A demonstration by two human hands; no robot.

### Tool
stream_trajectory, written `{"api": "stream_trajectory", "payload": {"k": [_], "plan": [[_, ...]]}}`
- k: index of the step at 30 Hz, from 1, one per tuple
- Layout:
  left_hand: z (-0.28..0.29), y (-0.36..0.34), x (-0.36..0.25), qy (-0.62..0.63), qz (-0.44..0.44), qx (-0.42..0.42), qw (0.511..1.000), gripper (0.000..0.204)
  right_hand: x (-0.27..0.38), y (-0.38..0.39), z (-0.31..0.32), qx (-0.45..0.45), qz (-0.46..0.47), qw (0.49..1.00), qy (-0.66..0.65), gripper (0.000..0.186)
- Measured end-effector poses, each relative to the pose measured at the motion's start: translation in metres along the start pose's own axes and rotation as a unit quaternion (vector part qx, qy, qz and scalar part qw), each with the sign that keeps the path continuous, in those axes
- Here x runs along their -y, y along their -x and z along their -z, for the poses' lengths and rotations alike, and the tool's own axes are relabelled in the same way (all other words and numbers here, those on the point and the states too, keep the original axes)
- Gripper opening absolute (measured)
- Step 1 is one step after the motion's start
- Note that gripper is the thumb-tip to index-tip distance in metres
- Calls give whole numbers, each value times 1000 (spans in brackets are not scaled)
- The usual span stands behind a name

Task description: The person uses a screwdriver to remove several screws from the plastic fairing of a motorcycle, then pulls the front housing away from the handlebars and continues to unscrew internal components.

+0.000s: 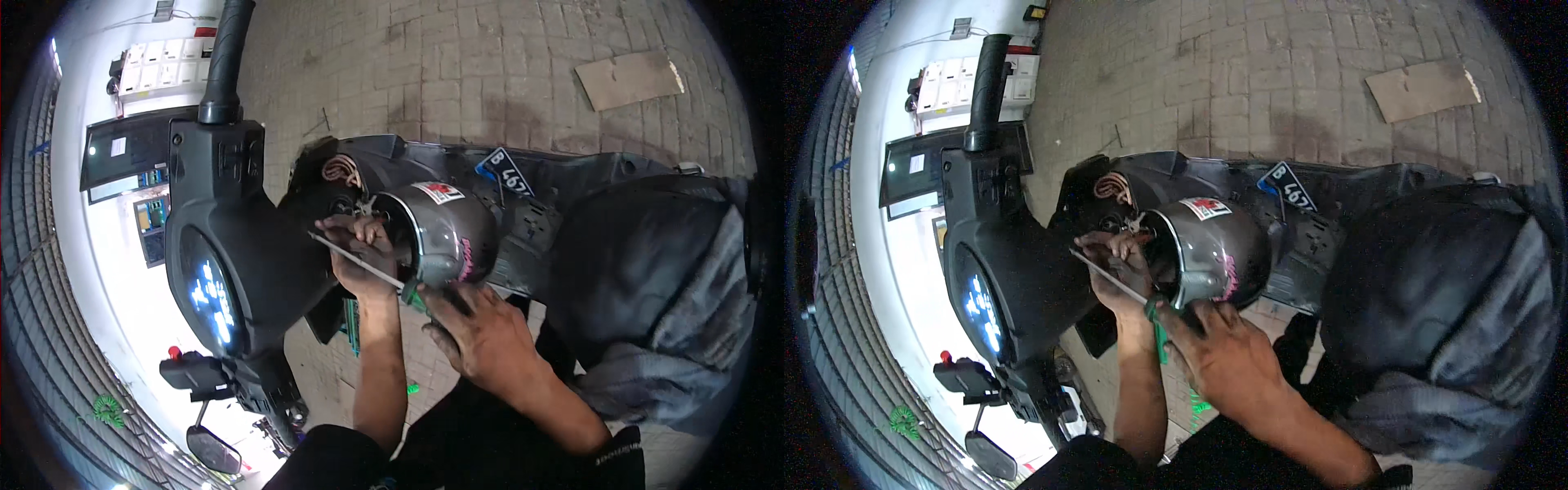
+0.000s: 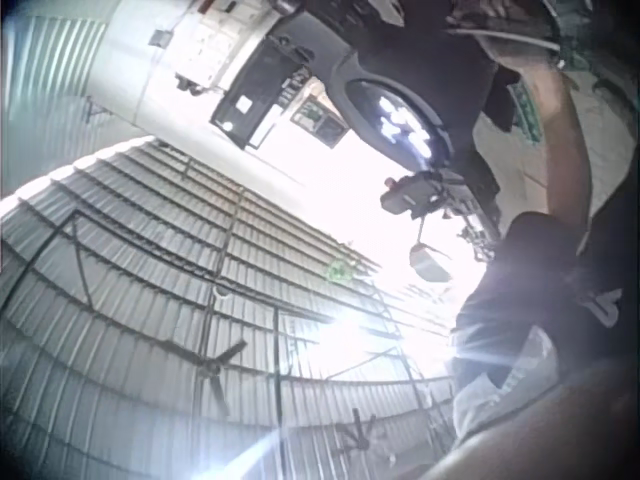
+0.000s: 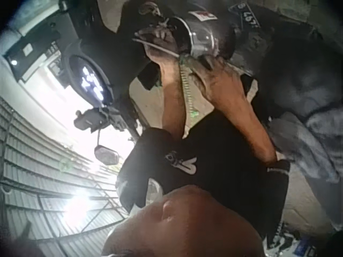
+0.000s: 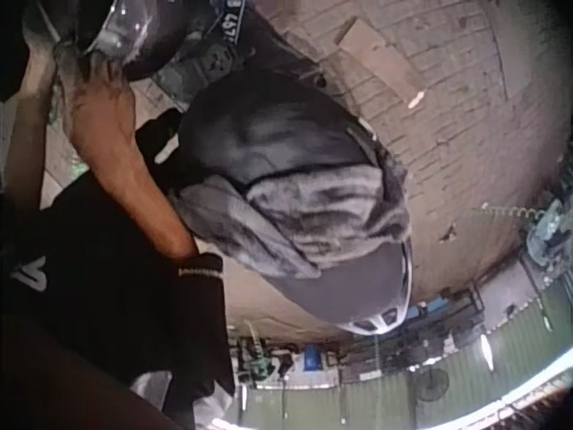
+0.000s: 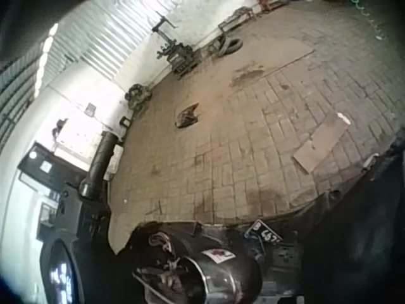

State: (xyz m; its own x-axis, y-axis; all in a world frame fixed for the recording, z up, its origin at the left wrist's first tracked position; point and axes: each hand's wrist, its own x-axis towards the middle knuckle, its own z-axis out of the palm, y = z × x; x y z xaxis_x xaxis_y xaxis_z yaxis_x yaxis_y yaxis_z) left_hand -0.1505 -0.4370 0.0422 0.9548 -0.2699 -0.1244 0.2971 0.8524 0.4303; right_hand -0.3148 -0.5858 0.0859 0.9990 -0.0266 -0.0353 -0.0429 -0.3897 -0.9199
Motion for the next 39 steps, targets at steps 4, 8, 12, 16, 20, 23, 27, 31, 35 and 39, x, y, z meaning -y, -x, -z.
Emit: {"api": "stream_trajectory", "payload": {"k": [4, 8, 12, 16, 20, 23, 27, 31, 35, 39], "plan": [[13, -15, 1, 71, 15, -26, 997, 21, -5, -12, -6, -32, 39, 999, 0, 50], [36, -41, -12, 127, -20, 4, 992, 18, 0, -22, -17, -18, 6, 1000, -17, 53], [45, -49, -12, 151, -26, 47, 987, 16, 5, -32, -18, 11, 14, 1000, -12, 58], [46, -54, -5, 175, -17, 109, 978, 15, 13, -40, -11, 17, 28, 999, 26, 59], [38, -56, -9, 238, -27, 137, 961, 14, 33, -46, -6, 54, 21, 998, 35, 60], [41, -56, 1, 283, -5, 125, 951, 13, 37, -45, -11, 26, -7, 999, 46, 54], [40, -53, -2, 266, -20, 120, 956, 14, 33, -45, -30, -69, -14, 997, 17, 55], [38, -46, -7, 266, -12, 102, 959, 22, 35, -41, -15, -25, -45, 996, -77, 52], [35, 9, -2, 98, 139, 35, 985, 24, 26, -42, -18, -49, -61, 992, -101, 51], [17, 59, -19, -118, 147, 41, 981, 28, 21, -55, 5, 92, -213, 923, -306, 41]]}}
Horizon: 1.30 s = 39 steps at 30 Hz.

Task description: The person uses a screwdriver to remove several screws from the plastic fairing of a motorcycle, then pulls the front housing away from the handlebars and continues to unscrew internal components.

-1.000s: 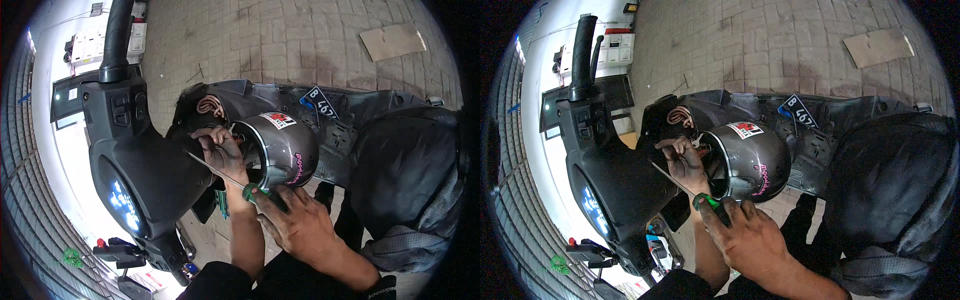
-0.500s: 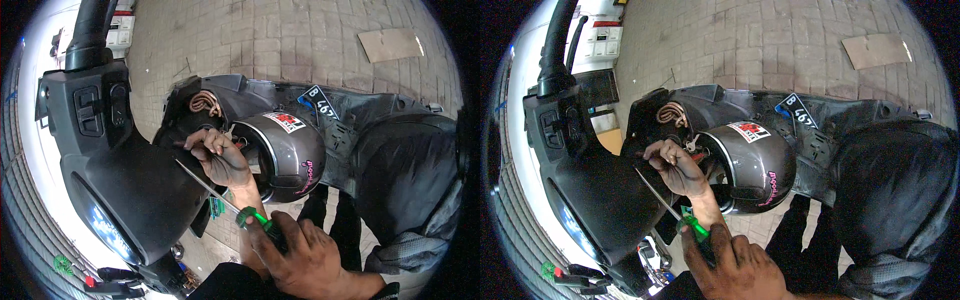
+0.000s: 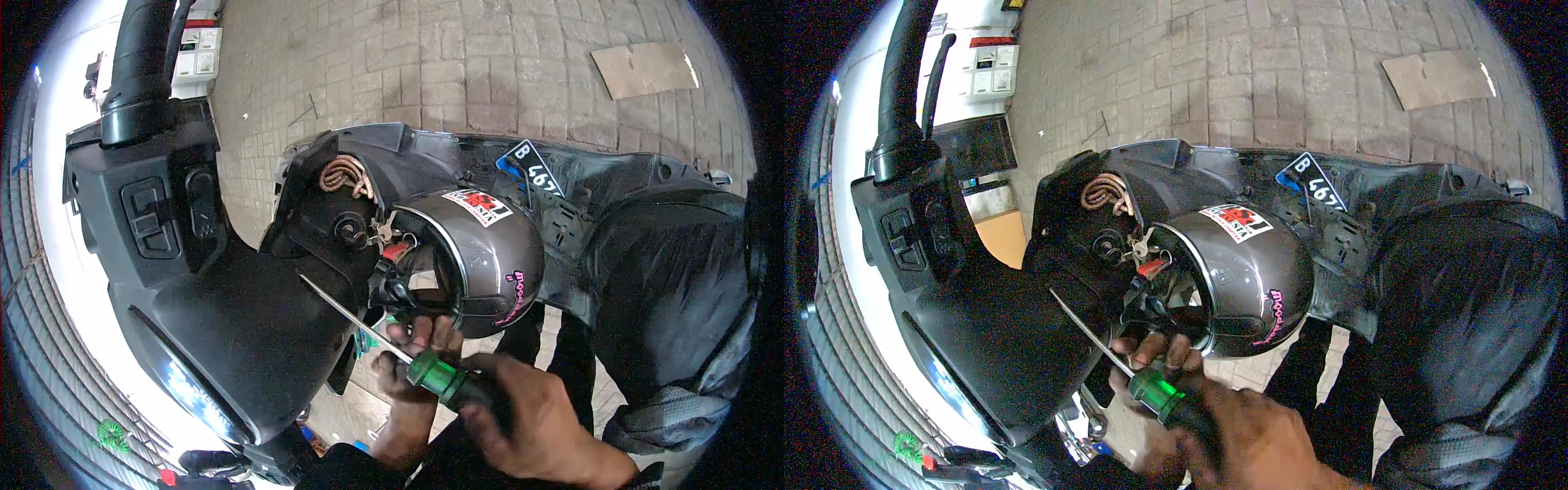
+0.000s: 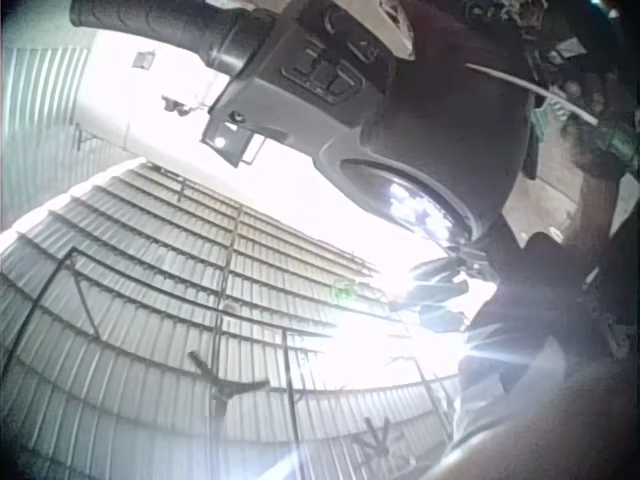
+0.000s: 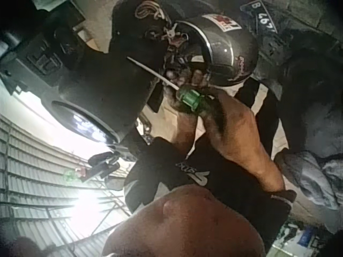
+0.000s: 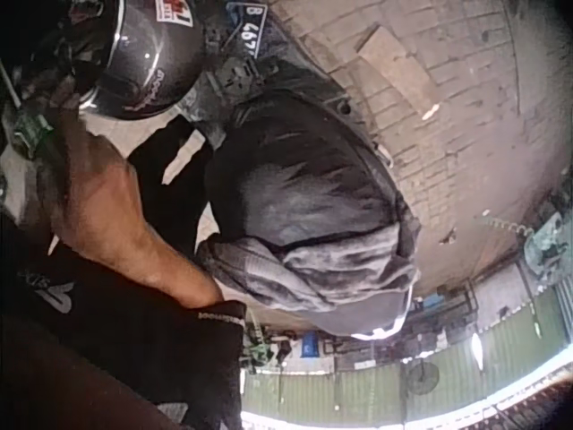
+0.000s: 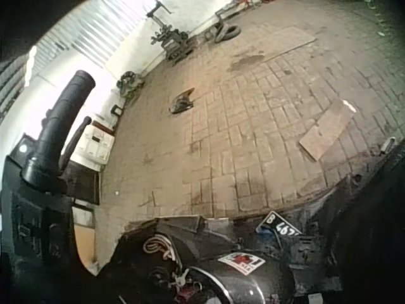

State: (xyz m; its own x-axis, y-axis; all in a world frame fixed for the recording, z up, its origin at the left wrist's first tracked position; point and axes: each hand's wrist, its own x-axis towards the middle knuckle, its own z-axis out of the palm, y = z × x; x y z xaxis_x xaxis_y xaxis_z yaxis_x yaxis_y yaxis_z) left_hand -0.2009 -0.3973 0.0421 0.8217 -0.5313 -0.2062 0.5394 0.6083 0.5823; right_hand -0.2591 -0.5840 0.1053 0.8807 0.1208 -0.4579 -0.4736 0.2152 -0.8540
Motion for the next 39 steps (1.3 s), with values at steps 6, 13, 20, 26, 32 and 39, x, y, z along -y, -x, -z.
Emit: {"api": "stream_trajectory", "payload": {"k": [6, 13, 20, 26, 32, 39], "plan": [[-16, -7, -10, -49, -46, -93, 993, 22, -18, -2, -6, -67, 31, 985, -154, 49], [-15, -9, -8, -31, -49, -110, 992, 23, -41, 27, -14, -167, 296, 916, 213, 41], [-20, -4, -8, -88, -67, -164, 980, 22, -30, 21, 0, -109, 153, 970, 156, 49], [-22, -8, -6, -31, -54, -158, 985, 25, -35, 21, 6, -25, 77, 983, 164, 51], [-28, -13, -5, -103, -85, -201, 970, 24, -42, 17, -4, -171, 285, 909, 251, 58], [-23, -19, -4, -33, -94, -158, 982, 23, -33, 19, -1, -84, 74, 992, 58, 59]]}}
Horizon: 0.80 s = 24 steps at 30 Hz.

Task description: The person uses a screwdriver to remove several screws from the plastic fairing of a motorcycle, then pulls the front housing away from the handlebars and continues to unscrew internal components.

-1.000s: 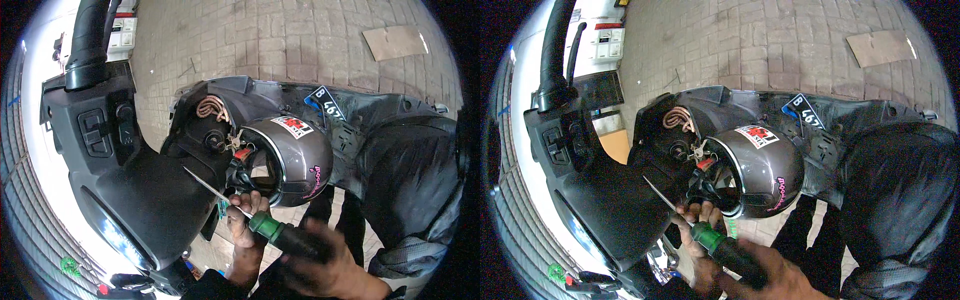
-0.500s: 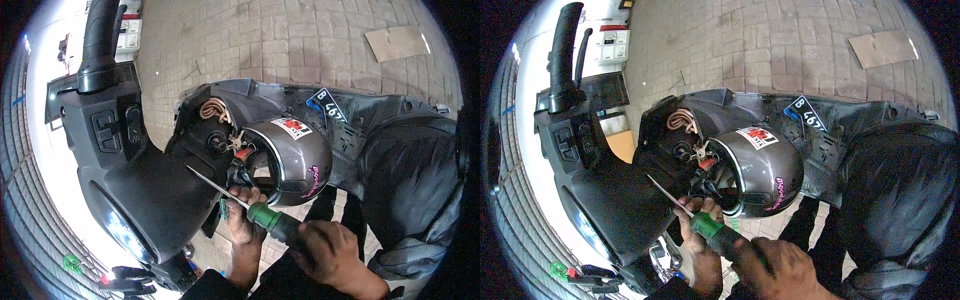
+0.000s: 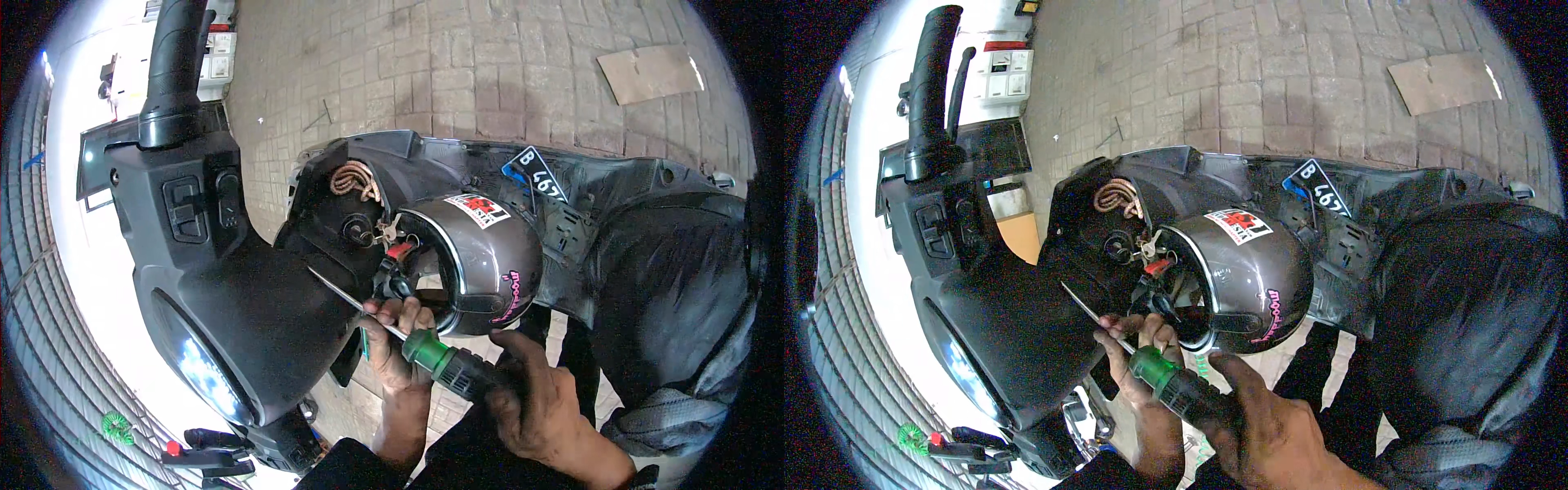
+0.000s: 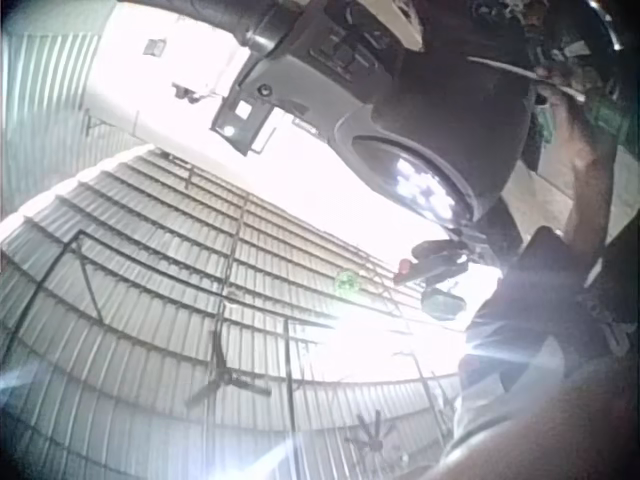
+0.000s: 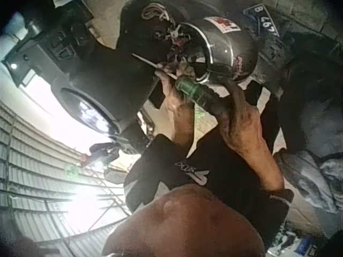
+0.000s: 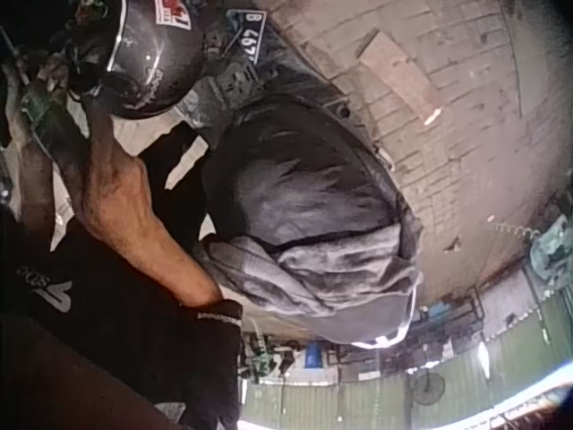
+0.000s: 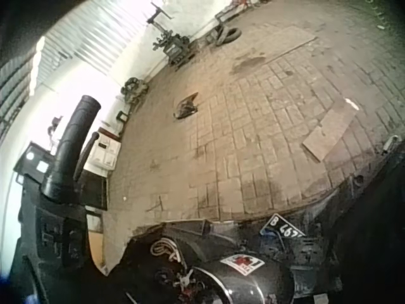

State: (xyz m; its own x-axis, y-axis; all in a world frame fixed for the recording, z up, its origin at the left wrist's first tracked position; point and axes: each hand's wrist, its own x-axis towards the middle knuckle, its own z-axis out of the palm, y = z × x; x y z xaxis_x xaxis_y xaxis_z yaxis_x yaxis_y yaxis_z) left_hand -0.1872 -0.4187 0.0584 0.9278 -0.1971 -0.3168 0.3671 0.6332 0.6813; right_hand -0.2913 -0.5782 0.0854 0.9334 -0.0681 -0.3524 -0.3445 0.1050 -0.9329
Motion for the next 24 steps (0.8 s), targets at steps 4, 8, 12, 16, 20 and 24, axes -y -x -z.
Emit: {"api": "stream_trajectory", "payload": {"k": [4, 8, 12, 16, 20, 24], "plan": [[1, -3, -2, 7, 13, 6, 1000, 23, 0, -3, 1, -67, 243, 940, 230, 56], [-1, -3, 1, 27, 10, -2, 1000, 24, -2, -1, -7, -48, 98, 987, 121, 53], [0, -3, -5, -7, 9, -10, 1000, 26, 4, -1, -10, -84, 162, 977, 111, 48], [-3, 0, -7, 23, 34, -31, 999, 25, 7, -7, -8, -86, 224, 955, 175, 51], [-3, -4, -10, 78, 52, -3, 996, 18, 11, -6, -7, -35, 35, 999, 20, 57], [11, -33, 5, 240, 75, 49, 967, 19, 22, -3, -7, -43, 168, 951, 256, 49]]}}
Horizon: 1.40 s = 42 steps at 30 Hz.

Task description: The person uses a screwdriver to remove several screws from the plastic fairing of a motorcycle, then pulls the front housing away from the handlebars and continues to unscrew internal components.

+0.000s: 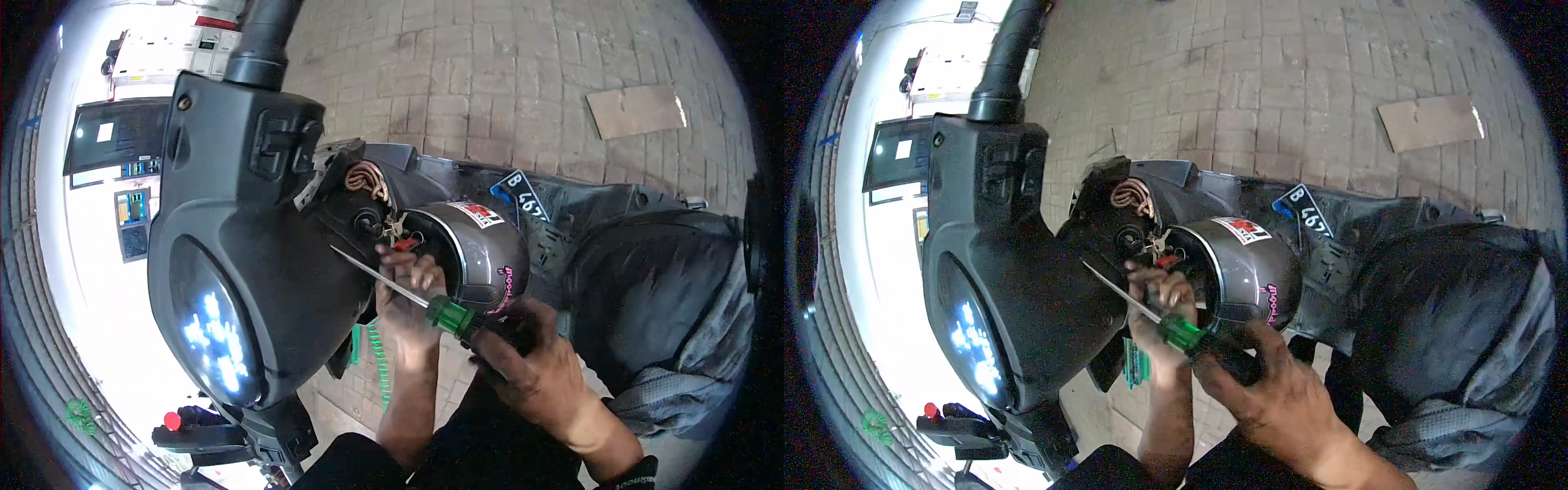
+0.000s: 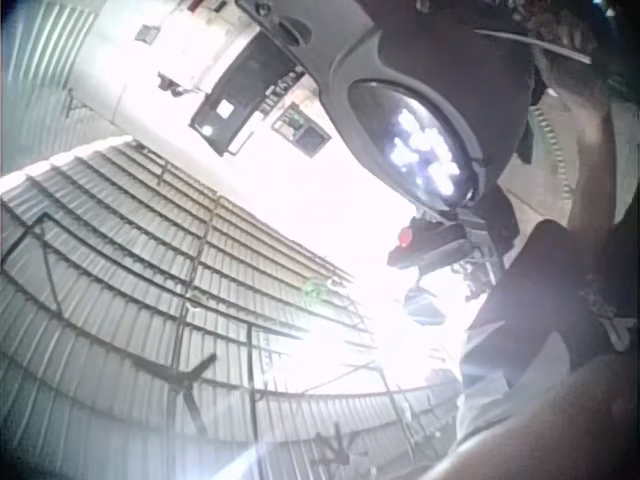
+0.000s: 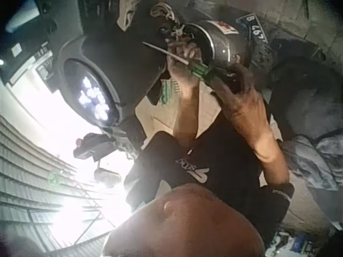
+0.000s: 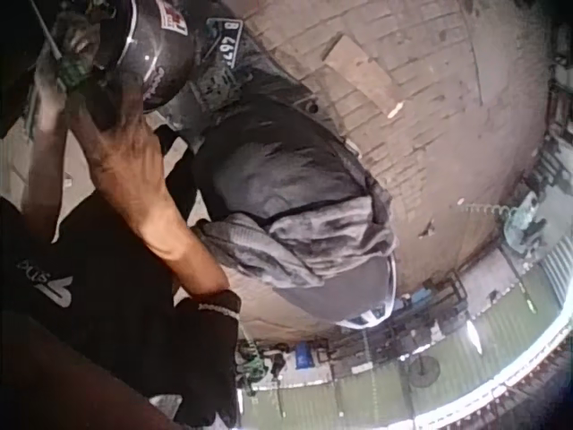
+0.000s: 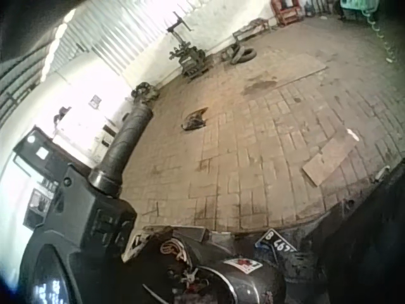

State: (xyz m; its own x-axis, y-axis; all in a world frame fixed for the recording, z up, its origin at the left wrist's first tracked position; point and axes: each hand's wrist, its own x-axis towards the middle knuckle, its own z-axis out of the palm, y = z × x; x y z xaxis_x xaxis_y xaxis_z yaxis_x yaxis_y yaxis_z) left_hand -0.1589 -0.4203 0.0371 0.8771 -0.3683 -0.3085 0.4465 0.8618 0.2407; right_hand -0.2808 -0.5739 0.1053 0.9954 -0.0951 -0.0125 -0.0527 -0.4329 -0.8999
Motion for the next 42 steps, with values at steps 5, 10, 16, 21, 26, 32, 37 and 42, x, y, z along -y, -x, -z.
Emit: {"api": "stream_trajectory", "payload": {"k": [5, 10, 16, 21, 26, 32, 37, 42], "plan": [[10, -49, -11, 162, -101, 88, 978, 21, 0, -9, -6, -40, 5, 999, 31, 40], [17, -71, -7, 184, -160, 168, 955, 23, 12, -13, -1, -49, -150, 976, -148, 41], [25, -87, -8, 192, -194, 221, 937, 22, 14, -9, 0, -34, -71, 997, 21, 44], [19, -66, 2, 146, -163, 181, 959, 33, 19, -10, 1, -25, -43, 997, 60, 45], [25, -11, 14, 89, -1, -2, 996, 38, 16, -17, 8, -38, -12, 998, 43, 42], [37, 12, -5, -62, -1, -71, 996, 32, 26, 7, 34, -66, -28, 993, 93, 44], [46, 20, -3, 20, 132, 143, 981, 27, 19, 57, 63, -87, -24, 991, 98, 44], [20, 36, 20, -126, 58, -46, 989, 25, 17, 104, 64, -102, -12, 987, 125, 43]]}}
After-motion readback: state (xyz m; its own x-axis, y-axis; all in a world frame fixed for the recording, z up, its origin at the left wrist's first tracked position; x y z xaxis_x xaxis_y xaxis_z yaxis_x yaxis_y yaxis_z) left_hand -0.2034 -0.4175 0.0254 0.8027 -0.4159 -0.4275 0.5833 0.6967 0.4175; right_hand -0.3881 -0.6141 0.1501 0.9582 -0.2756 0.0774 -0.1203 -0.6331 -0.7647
